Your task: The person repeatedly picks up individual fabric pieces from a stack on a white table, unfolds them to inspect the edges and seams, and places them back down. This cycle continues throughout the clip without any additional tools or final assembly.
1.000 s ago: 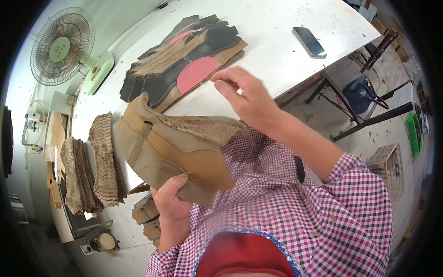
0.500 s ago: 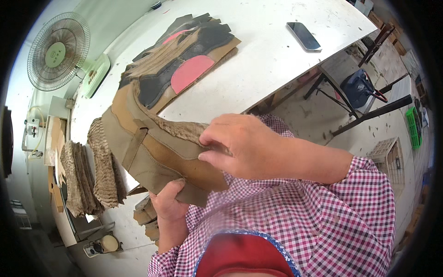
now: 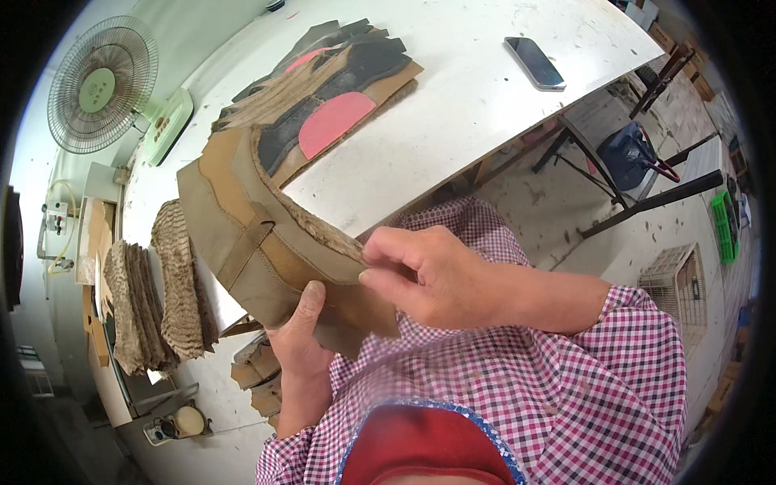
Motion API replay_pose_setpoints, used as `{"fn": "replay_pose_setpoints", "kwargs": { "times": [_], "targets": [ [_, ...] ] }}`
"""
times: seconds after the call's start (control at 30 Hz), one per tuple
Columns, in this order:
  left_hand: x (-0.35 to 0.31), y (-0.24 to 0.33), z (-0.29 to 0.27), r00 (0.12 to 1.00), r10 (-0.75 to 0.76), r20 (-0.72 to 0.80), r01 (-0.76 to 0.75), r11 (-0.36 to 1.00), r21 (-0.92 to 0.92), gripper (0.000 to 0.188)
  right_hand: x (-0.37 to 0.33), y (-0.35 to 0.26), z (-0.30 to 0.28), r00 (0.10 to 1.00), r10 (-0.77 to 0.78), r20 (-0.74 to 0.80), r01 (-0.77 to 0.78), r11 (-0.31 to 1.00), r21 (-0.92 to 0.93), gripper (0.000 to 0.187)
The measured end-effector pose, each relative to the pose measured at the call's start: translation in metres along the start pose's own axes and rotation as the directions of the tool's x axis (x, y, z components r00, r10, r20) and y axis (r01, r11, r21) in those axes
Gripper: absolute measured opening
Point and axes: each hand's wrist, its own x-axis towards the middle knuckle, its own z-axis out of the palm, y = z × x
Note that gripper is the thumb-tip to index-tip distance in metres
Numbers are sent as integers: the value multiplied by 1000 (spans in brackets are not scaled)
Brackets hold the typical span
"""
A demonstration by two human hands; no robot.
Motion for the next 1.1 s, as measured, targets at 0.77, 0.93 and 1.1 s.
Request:
{"fn": "replay_pose_setpoints", "kwargs": {
  "times": [0.77, 0.93, 1.1],
  "targets": [
    [-7, -11, 4, 998, 50, 35, -55, 988, 143, 40, 14, 6, 9, 872, -459, -173, 423, 882, -209, 14],
    [-4, -12, 2, 999, 10, 50, -16, 993, 121, 39, 14, -2, 11, 936, -286, -205, 288, 957, -18, 14],
    [-5, -17, 7, 993, 24, 115, -35, 995, 98, 37, 12, -3, 10, 916, -331, -225, 338, 941, -6, 14]
  ]
}}
